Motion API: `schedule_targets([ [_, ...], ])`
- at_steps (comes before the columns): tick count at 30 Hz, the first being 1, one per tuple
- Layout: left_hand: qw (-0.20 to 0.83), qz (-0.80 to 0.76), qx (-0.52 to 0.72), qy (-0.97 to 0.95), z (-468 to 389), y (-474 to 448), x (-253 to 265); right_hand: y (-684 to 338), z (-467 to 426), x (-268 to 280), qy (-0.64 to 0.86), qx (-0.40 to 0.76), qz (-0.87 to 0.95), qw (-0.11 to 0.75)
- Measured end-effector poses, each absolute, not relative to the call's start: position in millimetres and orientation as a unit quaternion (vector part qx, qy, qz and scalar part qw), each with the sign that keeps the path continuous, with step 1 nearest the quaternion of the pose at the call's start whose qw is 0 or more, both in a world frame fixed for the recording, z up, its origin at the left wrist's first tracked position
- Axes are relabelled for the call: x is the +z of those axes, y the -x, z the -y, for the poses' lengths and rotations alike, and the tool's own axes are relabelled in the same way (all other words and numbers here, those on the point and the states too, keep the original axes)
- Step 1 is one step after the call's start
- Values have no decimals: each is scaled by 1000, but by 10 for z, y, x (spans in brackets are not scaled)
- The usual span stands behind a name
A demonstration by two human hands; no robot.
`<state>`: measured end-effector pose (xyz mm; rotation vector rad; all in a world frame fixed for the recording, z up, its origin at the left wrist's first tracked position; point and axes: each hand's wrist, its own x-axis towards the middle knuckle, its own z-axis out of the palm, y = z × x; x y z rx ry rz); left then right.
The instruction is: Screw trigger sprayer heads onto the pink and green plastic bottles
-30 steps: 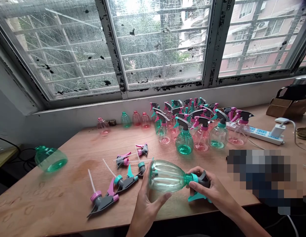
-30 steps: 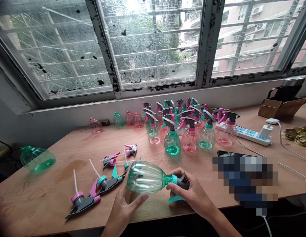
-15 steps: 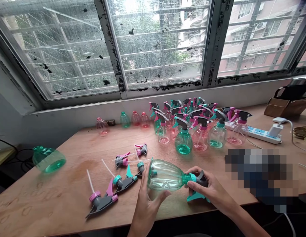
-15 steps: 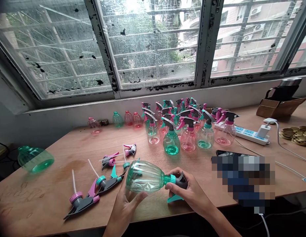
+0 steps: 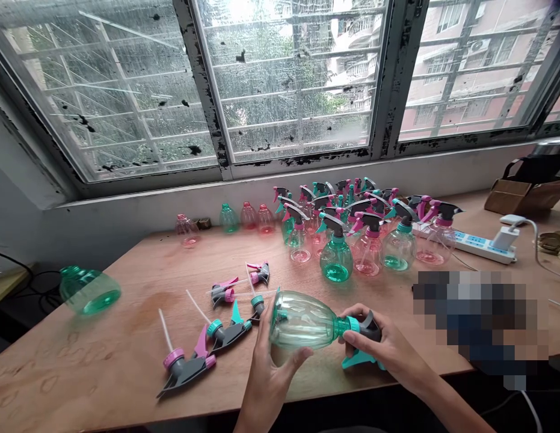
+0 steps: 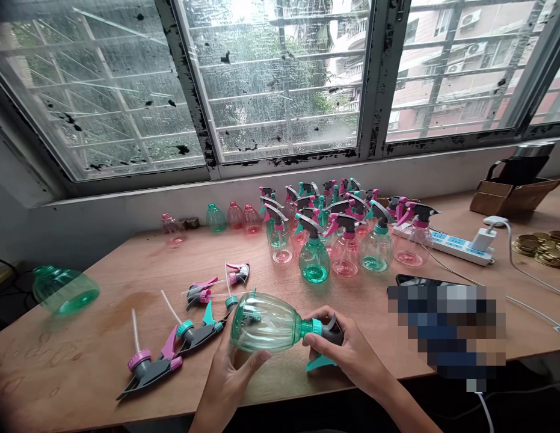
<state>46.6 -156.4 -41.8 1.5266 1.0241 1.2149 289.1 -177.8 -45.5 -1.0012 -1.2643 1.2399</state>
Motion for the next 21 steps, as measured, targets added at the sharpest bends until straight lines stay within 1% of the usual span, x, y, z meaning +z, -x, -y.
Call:
schedule_targets([
  [4,426,-412,495,-635,1555,-461,-431,-2897,1772,-465,405,520,510,553],
  [12,478,-411,489,-603,1584,-475,-454,-2907,1760,-489,403,527,530,528],
  [18,448,-418,473,-633,1565,-470,-433,-2890,1775,-451,416,516,514,544],
  [21,460,-409,476,-628,1566,-463,-470,-2885,1769,-456,416,520,511,543],
])
